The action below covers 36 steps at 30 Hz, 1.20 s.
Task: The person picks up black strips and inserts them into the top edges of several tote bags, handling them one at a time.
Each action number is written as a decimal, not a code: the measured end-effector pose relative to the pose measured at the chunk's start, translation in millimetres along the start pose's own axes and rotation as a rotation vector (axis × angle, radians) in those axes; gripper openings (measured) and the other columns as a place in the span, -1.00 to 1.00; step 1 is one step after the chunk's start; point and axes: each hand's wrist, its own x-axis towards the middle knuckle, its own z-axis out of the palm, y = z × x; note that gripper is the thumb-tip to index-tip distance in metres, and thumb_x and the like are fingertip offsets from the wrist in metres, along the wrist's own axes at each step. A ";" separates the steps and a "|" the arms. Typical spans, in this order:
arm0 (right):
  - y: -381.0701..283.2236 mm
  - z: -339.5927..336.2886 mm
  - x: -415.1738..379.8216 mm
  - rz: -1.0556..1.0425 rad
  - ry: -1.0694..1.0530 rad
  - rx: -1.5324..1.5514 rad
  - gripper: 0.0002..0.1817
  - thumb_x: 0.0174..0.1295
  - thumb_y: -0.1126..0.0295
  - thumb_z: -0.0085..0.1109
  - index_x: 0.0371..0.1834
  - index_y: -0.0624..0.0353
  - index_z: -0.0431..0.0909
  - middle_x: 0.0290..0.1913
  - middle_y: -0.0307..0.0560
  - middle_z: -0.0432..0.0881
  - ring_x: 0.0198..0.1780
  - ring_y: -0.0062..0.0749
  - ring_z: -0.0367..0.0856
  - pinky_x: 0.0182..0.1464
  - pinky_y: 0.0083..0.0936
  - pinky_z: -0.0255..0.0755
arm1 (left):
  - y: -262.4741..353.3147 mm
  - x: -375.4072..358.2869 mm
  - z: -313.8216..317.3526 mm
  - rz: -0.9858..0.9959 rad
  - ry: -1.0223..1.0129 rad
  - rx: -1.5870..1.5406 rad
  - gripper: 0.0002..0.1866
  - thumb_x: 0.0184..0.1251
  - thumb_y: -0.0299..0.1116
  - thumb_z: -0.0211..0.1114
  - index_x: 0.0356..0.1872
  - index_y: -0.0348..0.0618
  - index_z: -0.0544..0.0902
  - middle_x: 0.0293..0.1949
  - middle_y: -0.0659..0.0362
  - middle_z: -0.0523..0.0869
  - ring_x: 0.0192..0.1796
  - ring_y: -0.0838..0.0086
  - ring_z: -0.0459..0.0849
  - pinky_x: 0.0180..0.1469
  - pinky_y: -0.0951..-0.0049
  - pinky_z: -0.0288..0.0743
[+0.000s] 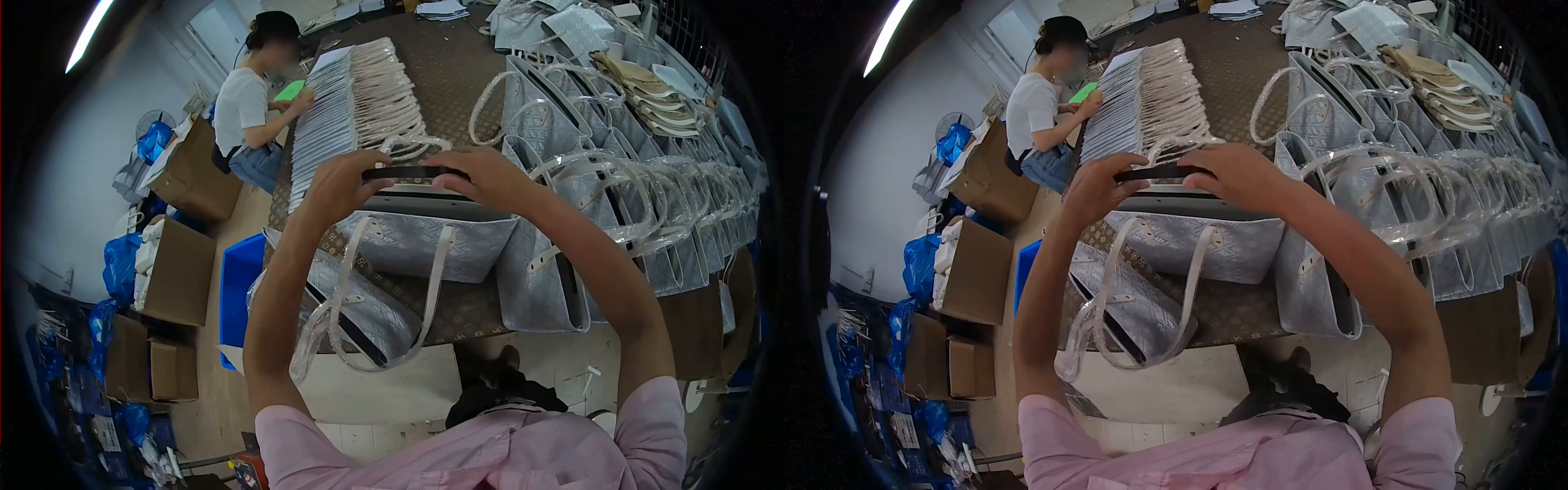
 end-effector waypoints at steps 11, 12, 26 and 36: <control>30.8 24.1 -30.7 -0.002 0.140 0.192 -0.68 0.16 0.24 0.09 -0.08 0.16 0.53 -0.24 0.04 0.57 -0.31 -0.13 0.56 -0.23 -0.40 0.42 | -37.0 -26.3 -0.9 -0.294 -0.209 -0.460 -0.67 0.15 -0.31 0.27 -0.08 -0.24 0.59 -0.18 0.11 0.65 -0.17 0.57 0.55 -0.06 0.53 0.41; 34.9 28.0 -29.9 0.126 0.094 0.286 -0.69 0.17 0.25 0.09 -0.08 0.17 0.53 -0.24 0.06 0.58 -0.30 -0.15 0.57 -0.21 -0.42 0.41 | -48.7 -25.1 9.0 -0.267 -0.195 -0.439 -0.72 0.17 -0.32 0.25 -0.13 -0.25 0.61 -0.25 0.14 0.67 -0.23 0.60 0.56 -0.13 0.54 0.43; 37.7 69.3 -37.9 0.546 -0.387 0.636 -0.71 0.18 0.33 0.05 -0.09 0.26 0.53 -0.34 0.00 0.60 -0.32 -0.41 0.54 -0.22 -0.53 0.38 | -97.3 -34.6 64.7 -0.563 -0.776 -0.594 -0.76 0.16 -0.30 0.28 -0.24 -0.25 0.66 -0.42 0.24 0.67 -0.37 0.71 0.53 -0.34 0.65 0.41; 24.1 63.5 -39.2 0.824 -0.636 0.888 -0.71 0.15 0.46 0.00 -0.05 0.28 0.47 -0.30 -0.05 0.58 -0.31 -0.53 0.51 -0.22 -0.59 0.38 | -90.3 -70.9 60.6 -0.677 -0.783 -0.713 -0.79 0.14 -0.38 0.28 -0.20 -0.19 0.66 -0.40 0.16 0.69 -0.39 0.66 0.57 -0.35 0.64 0.43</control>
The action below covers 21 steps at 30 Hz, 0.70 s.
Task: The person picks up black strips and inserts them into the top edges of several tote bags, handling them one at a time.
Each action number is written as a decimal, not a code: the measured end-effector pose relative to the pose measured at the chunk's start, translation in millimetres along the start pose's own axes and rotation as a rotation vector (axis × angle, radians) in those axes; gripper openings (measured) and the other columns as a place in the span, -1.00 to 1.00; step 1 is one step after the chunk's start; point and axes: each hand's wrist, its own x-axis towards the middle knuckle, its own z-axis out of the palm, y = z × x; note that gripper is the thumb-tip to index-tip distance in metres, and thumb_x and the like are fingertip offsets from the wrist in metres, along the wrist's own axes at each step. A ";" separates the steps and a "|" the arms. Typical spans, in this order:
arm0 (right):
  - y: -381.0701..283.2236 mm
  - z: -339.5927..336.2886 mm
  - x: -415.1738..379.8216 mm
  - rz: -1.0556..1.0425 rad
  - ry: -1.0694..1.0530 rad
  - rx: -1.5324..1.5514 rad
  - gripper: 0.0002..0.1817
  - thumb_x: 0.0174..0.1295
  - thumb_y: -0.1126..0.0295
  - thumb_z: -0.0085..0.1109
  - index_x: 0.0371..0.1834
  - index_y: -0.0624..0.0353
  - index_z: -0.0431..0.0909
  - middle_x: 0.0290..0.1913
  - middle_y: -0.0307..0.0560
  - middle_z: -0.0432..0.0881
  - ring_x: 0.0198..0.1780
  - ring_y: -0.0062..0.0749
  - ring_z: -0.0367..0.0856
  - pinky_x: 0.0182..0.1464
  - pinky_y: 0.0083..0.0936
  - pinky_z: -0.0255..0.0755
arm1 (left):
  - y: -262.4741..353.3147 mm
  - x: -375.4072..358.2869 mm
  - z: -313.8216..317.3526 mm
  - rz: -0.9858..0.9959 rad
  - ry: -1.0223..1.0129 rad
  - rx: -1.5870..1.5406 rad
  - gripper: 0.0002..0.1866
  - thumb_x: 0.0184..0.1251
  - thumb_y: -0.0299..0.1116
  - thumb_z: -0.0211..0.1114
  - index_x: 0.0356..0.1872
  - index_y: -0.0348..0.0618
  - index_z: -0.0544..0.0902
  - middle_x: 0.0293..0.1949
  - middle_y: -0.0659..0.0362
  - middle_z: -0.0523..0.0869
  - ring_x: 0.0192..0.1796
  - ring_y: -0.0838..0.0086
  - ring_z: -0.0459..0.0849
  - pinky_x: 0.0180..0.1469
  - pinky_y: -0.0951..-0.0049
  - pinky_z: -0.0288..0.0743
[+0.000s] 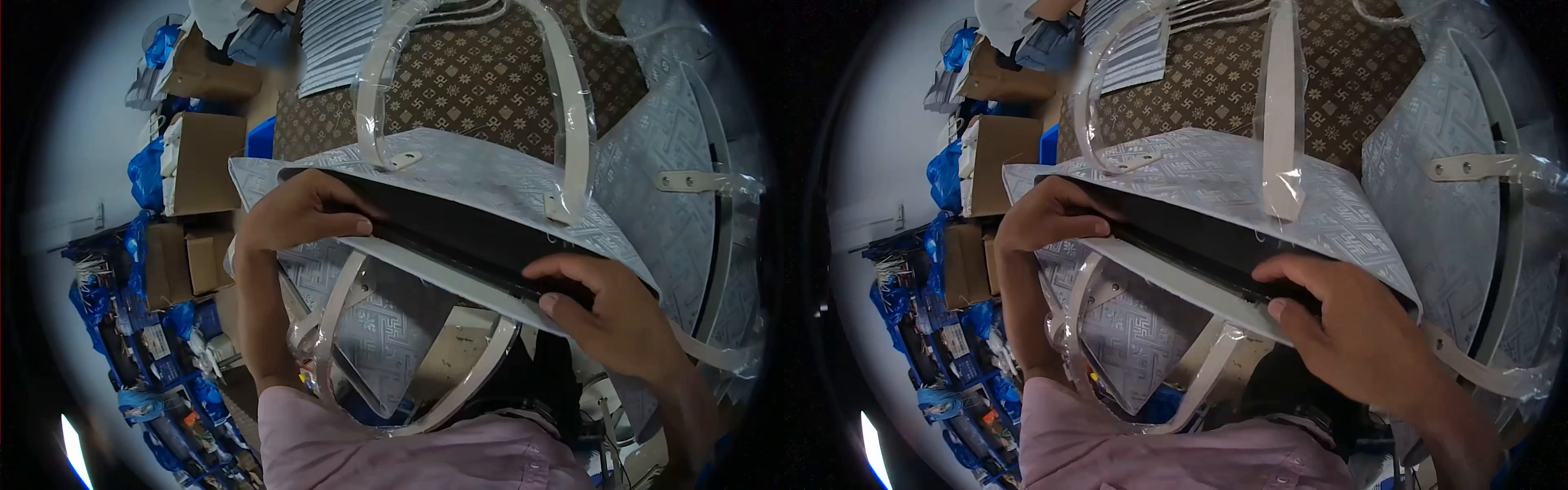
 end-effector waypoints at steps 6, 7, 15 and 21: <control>-1.9 -3.6 1.3 0.113 -0.062 -0.041 -0.68 0.16 0.43 -0.04 -0.01 0.26 0.44 -0.29 0.07 0.58 -0.30 -0.42 0.58 -0.26 -0.49 0.43 | -1.5 -1.1 5.6 -0.044 0.006 -0.026 -0.78 0.12 -0.44 0.26 -0.18 -0.22 0.65 -0.33 0.14 0.70 -0.30 0.60 0.60 -0.22 0.59 0.45; -1.7 -4.3 2.3 0.144 -0.075 -0.052 -0.69 0.18 0.43 -0.06 -0.01 0.25 0.44 -0.28 0.10 0.58 -0.28 -0.37 0.59 -0.23 -0.47 0.43 | -0.2 -0.9 4.8 -0.053 0.005 -0.028 -0.78 0.12 -0.44 0.26 -0.18 -0.22 0.65 -0.33 0.14 0.70 -0.30 0.60 0.60 -0.22 0.59 0.45; 5.6 7.2 0.6 0.149 0.010 -0.113 -0.73 0.24 0.42 -0.09 -0.03 0.20 0.46 -0.23 0.10 0.59 -0.23 -0.19 0.59 -0.11 -0.41 0.40 | -4.5 -1.1 2.6 -0.016 0.000 -0.011 -0.77 0.09 -0.49 0.26 -0.19 -0.26 0.64 -0.29 0.10 0.70 -0.29 0.53 0.62 -0.19 0.56 0.45; 13.9 4.6 1.4 -0.002 0.001 -0.063 -0.75 0.21 0.41 -0.04 -0.07 0.21 0.47 -0.24 0.02 0.59 -0.24 -0.28 0.59 -0.15 -0.44 0.41 | -4.5 -2.2 0.6 -0.043 -0.022 0.051 -0.83 0.07 -0.48 0.29 -0.29 -0.27 0.68 -0.37 0.11 0.71 -0.33 0.59 0.62 -0.23 0.60 0.46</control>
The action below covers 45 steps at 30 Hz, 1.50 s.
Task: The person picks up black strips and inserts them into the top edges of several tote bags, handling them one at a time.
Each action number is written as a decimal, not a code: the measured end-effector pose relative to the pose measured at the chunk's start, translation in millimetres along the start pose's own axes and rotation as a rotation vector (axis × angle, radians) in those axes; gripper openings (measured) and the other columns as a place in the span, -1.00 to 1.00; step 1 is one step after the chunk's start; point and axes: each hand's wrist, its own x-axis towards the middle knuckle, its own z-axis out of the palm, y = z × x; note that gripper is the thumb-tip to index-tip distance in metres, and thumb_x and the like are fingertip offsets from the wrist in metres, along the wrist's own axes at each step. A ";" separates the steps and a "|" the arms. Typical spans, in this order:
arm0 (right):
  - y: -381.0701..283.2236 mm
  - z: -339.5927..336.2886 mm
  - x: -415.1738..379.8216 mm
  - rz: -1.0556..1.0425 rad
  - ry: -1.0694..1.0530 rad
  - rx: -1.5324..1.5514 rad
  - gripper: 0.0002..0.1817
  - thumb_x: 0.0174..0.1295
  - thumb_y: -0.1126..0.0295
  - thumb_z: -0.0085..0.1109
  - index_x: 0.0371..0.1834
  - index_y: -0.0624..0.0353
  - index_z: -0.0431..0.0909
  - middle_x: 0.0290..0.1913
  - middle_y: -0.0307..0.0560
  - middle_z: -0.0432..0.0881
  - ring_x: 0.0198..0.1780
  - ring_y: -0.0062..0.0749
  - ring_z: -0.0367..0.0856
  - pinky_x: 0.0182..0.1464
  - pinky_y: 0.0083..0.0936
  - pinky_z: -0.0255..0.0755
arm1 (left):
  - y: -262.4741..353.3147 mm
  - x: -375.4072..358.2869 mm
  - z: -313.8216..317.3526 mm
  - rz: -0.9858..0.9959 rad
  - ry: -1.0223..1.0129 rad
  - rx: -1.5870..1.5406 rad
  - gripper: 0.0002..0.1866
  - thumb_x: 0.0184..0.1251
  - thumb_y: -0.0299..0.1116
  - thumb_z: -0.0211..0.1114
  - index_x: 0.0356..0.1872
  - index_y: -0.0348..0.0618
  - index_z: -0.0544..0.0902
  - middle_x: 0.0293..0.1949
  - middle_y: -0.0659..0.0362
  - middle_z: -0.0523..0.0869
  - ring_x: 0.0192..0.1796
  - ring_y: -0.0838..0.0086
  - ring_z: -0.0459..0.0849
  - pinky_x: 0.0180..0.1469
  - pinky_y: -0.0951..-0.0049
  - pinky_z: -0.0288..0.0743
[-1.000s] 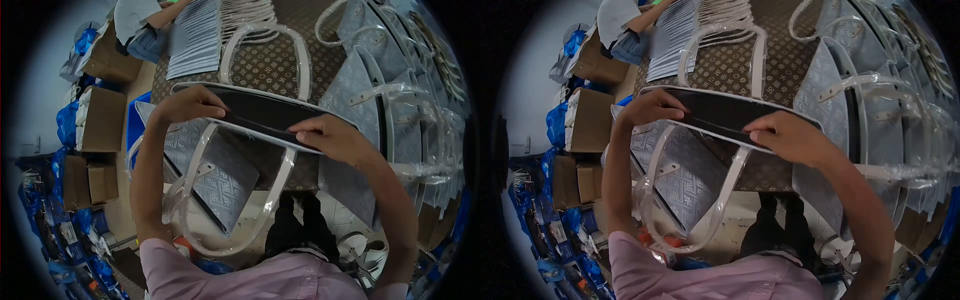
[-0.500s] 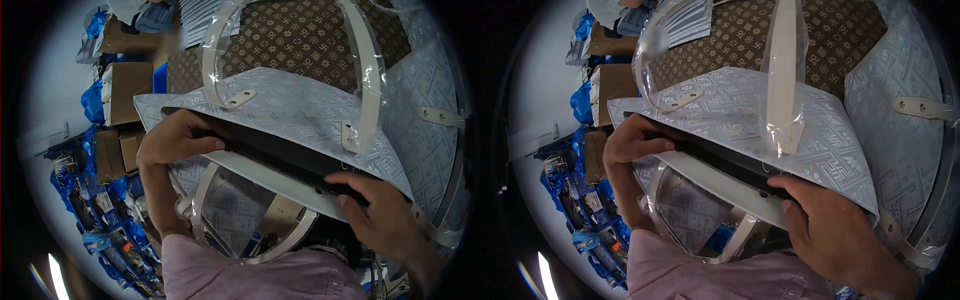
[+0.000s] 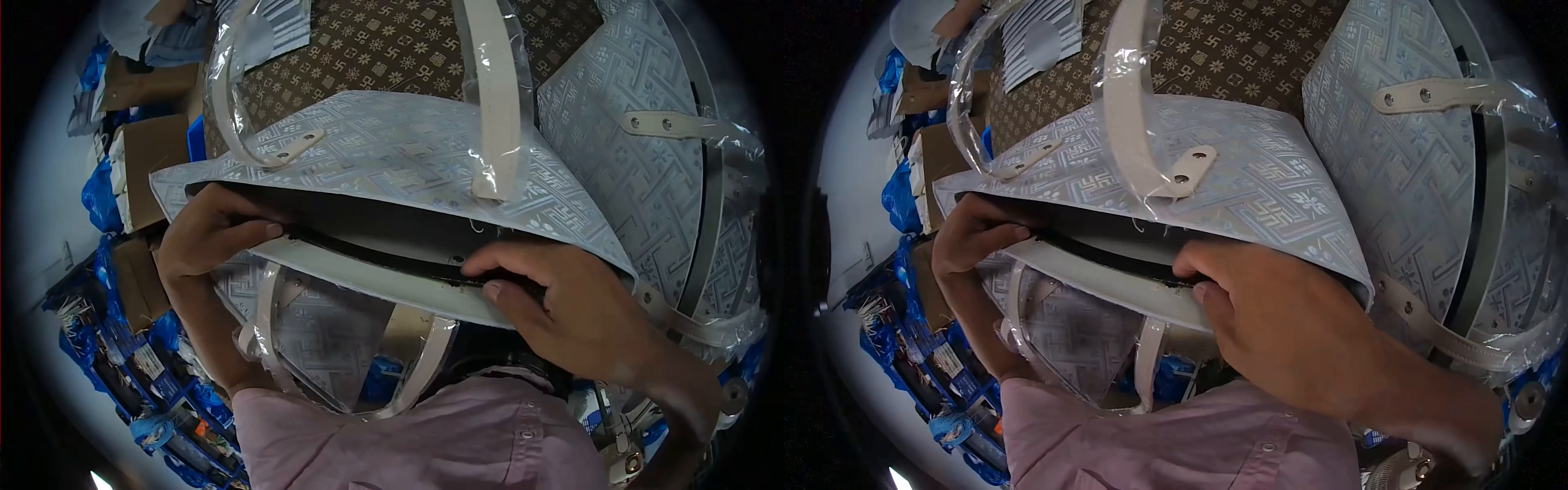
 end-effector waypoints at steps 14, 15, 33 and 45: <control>-14.4 -23.2 -3.7 0.004 -0.198 -0.080 -0.65 0.13 0.25 0.11 -0.10 0.26 0.53 -0.21 -0.04 0.61 -0.21 -0.47 0.55 -0.11 -0.54 0.37 | 15.2 -0.3 -14.7 0.107 -0.136 0.011 -0.70 0.14 -0.23 0.29 -0.21 -0.25 0.65 -0.34 0.13 0.69 -0.28 0.60 0.58 -0.23 0.56 0.43; -14.3 -23.7 -5.5 -0.019 -0.174 -0.112 -0.65 0.13 0.25 0.11 -0.10 0.26 0.53 -0.21 -0.04 0.61 -0.21 -0.47 0.55 -0.11 -0.54 0.37 | 20.9 -5.2 -16.4 0.131 -0.100 0.031 -0.70 0.14 -0.23 0.29 -0.21 -0.25 0.65 -0.34 0.13 0.69 -0.28 0.60 0.58 -0.23 0.56 0.43; 4.5 26.9 3.2 -0.535 0.347 -1.080 -0.80 0.06 0.39 0.02 -0.25 0.21 0.36 -0.51 0.10 0.55 -0.36 0.08 0.56 -0.33 -0.09 0.41 | 36.2 -0.3 57.4 0.365 0.351 1.009 -0.86 0.08 -0.32 0.18 -0.47 -0.16 0.59 -0.35 0.06 0.59 -0.23 0.20 0.61 -0.22 0.22 0.50; -33.0 53.3 -82.4 -0.473 0.648 -1.354 -0.82 0.02 0.30 0.08 -0.49 0.20 0.41 -0.65 -0.04 0.54 -0.55 -0.12 0.58 -0.54 -0.27 0.41 | 91.1 -18.6 16.3 0.289 0.708 1.251 -0.91 -0.06 -0.36 0.26 -0.56 -0.15 0.62 -0.50 0.09 0.63 -0.39 0.20 0.64 -0.36 0.28 0.51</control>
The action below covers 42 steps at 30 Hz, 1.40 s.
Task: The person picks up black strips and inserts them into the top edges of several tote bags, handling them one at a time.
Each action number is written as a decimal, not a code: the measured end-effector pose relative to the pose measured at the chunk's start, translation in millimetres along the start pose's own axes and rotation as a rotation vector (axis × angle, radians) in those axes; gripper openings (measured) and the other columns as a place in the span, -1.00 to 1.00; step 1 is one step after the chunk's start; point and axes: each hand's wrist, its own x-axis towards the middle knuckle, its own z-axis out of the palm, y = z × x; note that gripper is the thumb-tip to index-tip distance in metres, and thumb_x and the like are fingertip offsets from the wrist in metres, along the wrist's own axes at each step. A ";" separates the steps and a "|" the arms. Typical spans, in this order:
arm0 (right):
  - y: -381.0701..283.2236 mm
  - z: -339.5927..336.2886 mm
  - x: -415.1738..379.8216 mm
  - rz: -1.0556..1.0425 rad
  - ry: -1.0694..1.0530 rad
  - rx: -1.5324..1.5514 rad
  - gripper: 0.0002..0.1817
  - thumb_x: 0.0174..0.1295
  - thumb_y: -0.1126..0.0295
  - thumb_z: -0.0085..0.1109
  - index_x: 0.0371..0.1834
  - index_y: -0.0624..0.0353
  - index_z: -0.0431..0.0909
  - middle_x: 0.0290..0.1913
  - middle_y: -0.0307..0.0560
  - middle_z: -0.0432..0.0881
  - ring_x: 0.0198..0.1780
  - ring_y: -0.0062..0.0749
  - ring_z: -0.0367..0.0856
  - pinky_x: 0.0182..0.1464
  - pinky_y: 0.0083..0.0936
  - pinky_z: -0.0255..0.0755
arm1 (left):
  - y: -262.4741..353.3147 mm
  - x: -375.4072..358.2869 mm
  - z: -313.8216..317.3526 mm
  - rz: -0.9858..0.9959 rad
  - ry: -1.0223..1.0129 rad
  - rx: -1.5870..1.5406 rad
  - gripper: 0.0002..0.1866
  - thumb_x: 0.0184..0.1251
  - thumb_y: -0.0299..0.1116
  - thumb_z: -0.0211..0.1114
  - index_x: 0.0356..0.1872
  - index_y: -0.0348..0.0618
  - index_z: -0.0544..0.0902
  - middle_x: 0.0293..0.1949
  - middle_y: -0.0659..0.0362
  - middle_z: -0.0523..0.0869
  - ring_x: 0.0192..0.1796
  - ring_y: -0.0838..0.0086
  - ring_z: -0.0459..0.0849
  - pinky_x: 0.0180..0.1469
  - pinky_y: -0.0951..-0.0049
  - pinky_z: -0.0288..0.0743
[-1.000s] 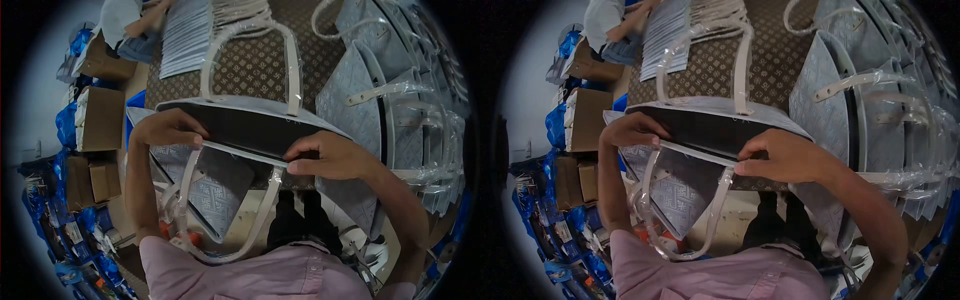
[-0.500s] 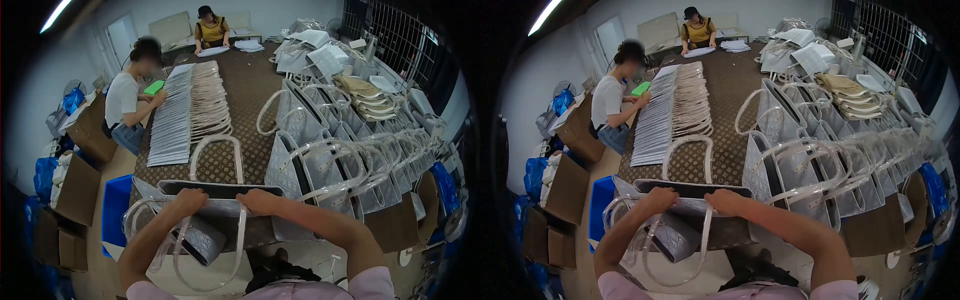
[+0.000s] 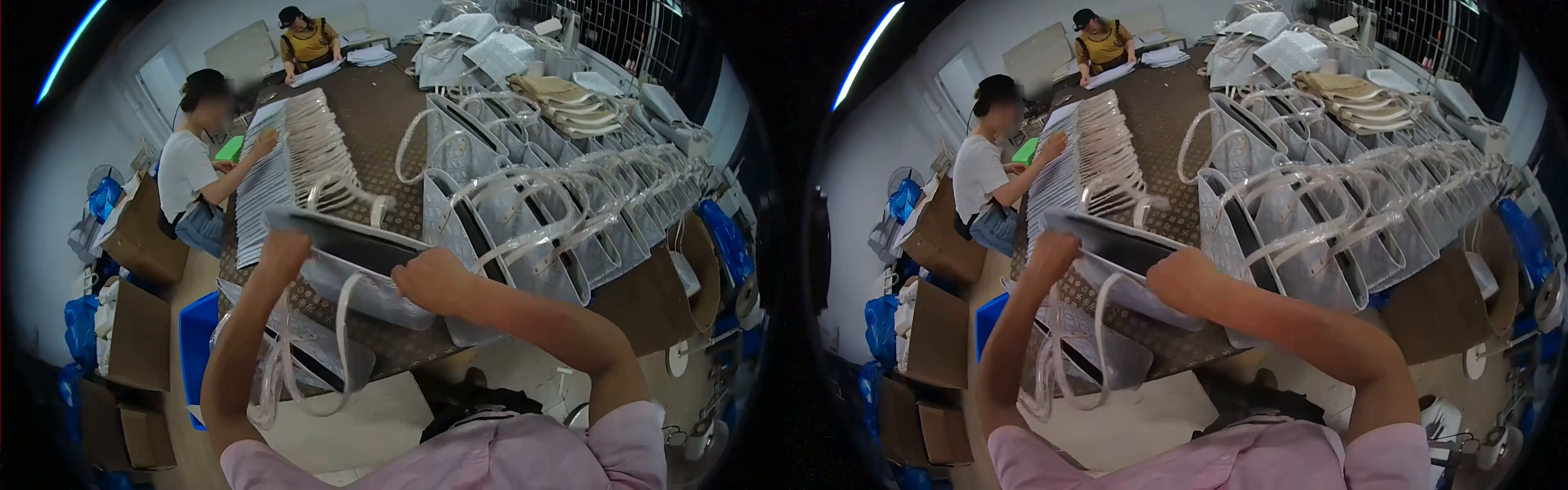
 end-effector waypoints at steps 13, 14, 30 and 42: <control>-48.6 57.7 -41.1 0.361 0.150 0.233 -0.79 0.06 0.30 0.08 -0.57 0.21 0.42 -0.65 -0.05 0.55 -0.57 -0.19 0.59 -0.54 -0.38 0.43 | 52.3 72.7 55.8 0.379 0.092 -0.068 -0.90 -0.08 -0.54 0.19 -0.45 -0.20 0.56 -0.29 0.09 0.55 -0.08 0.28 0.55 -0.11 0.35 0.51; -46.1 50.5 -43.3 0.383 0.134 0.341 -0.72 0.12 0.23 0.06 -0.54 0.24 0.45 -0.61 -0.03 0.57 -0.49 -0.15 0.61 -0.45 -0.36 0.47 | 52.1 74.7 56.3 0.365 0.013 -0.095 -0.85 -0.08 -0.55 0.22 -0.40 -0.22 0.58 -0.15 0.02 0.53 0.02 0.23 0.50 -0.07 0.35 0.50; 32.2 15.3 -5.6 0.038 0.710 0.967 -0.72 0.17 0.51 0.00 -0.04 0.19 0.50 -0.17 0.05 0.56 -0.34 -0.37 0.60 -0.27 -0.54 0.46 | 58.4 74.4 99.3 -0.012 0.045 -0.353 -0.59 -0.07 -0.59 0.16 -0.07 -0.15 0.52 -0.20 -0.05 0.59 -0.07 0.10 0.53 -0.07 0.25 0.42; 97.6 0.1 -119.6 0.444 0.899 1.298 -0.65 0.22 0.44 0.00 0.06 0.35 0.40 -0.20 0.03 0.61 -0.26 -0.41 0.63 -0.32 -0.63 0.47 | 128.2 139.5 0.9 0.030 -0.189 -0.448 -0.67 -0.10 -0.53 0.25 -0.20 -0.04 0.60 -0.32 0.04 0.64 -0.20 0.16 0.60 -0.17 0.30 0.48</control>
